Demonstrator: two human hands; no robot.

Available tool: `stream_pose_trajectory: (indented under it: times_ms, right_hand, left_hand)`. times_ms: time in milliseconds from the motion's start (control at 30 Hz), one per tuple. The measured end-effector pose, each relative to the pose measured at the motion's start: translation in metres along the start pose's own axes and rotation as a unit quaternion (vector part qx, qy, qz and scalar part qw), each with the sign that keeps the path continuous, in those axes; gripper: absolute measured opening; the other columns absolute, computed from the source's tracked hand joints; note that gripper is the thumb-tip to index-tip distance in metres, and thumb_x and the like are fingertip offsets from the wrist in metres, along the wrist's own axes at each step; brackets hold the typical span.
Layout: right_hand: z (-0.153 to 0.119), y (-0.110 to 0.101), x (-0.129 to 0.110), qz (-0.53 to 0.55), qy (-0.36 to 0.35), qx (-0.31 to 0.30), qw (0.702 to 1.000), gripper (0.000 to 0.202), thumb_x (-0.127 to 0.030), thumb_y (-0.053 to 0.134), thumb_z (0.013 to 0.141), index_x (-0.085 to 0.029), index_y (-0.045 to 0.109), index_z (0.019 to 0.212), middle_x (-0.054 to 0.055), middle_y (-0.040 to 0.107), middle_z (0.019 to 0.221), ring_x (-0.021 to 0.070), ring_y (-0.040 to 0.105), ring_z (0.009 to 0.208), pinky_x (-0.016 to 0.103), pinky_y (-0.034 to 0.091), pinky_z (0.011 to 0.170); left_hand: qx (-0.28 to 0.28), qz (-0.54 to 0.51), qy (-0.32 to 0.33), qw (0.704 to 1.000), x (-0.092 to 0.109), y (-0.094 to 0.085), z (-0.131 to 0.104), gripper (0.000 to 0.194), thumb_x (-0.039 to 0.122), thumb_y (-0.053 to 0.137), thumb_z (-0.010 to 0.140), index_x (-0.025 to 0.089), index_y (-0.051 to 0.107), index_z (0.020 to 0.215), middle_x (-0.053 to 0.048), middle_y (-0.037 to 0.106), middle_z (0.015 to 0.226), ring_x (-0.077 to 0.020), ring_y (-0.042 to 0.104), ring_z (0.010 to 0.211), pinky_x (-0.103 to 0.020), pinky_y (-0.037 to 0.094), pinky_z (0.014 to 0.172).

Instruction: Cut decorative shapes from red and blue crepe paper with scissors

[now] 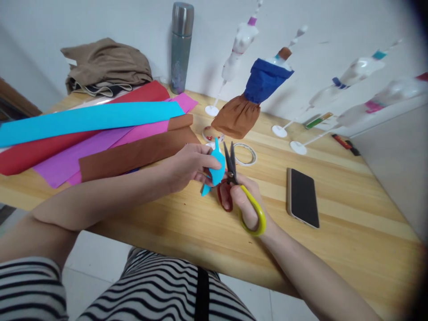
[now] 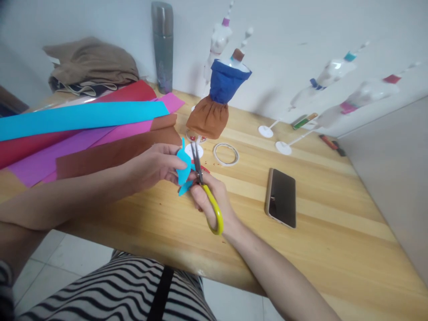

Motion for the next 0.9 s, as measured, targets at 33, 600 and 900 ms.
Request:
stream_pose_trajectory:
  times_ms: [33, 600, 900]
  right_hand:
    - [0.001, -0.001, 0.0, 0.028, 0.01, 0.026, 0.999, 0.049, -0.071, 0.066, 0.093, -0.022, 0.065, 0.099, -0.006, 0.054, 0.054, 0.0142, 0.045, 0.043, 0.03, 0.037, 0.045]
    - [0.008, 0.0, -0.011, 0.198, 0.108, 0.082, 0.971, 0.047, -0.059, 0.089, 0.069, -0.024, 0.065, 0.089, -0.006, 0.061, 0.052, 0.0158, 0.056, 0.044, 0.03, 0.049, 0.048]
    - [0.011, 0.002, -0.009, 0.14, 0.065, 0.095, 0.984, 0.04, -0.05, 0.089, 0.073, -0.024, 0.06, 0.08, -0.005, 0.062, 0.056, 0.0144, 0.058, 0.046, 0.03, 0.053, 0.049]
  left_hand:
    - [0.008, 0.031, 0.03, 0.999, 0.002, 0.001, -0.001, 0.009, 0.02, 0.07, 0.067, 0.016, 0.062, 0.066, -0.006, 0.068, 0.068, -0.0158, 0.063, 0.064, -0.029, 0.052, 0.063]
    - [0.039, 0.332, 0.303, 0.892, 0.006, 0.0, -0.018, 0.015, 0.016, 0.079, 0.074, 0.029, 0.07, 0.075, -0.007, 0.079, 0.098, -0.0286, 0.067, 0.125, -0.047, 0.04, 0.123]
    - [-0.055, 0.353, 0.275, 0.892, 0.005, -0.004, -0.009, 0.018, 0.012, 0.08, 0.073, 0.028, 0.071, 0.072, -0.007, 0.082, 0.113, -0.0285, 0.067, 0.131, -0.047, 0.04, 0.126]
Point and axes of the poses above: each hand's wrist, its own z-axis towards the middle knuckle, its own y-axis out of the palm, x = y × z, the point moved 4 cm from there along z, towards the middle knuckle
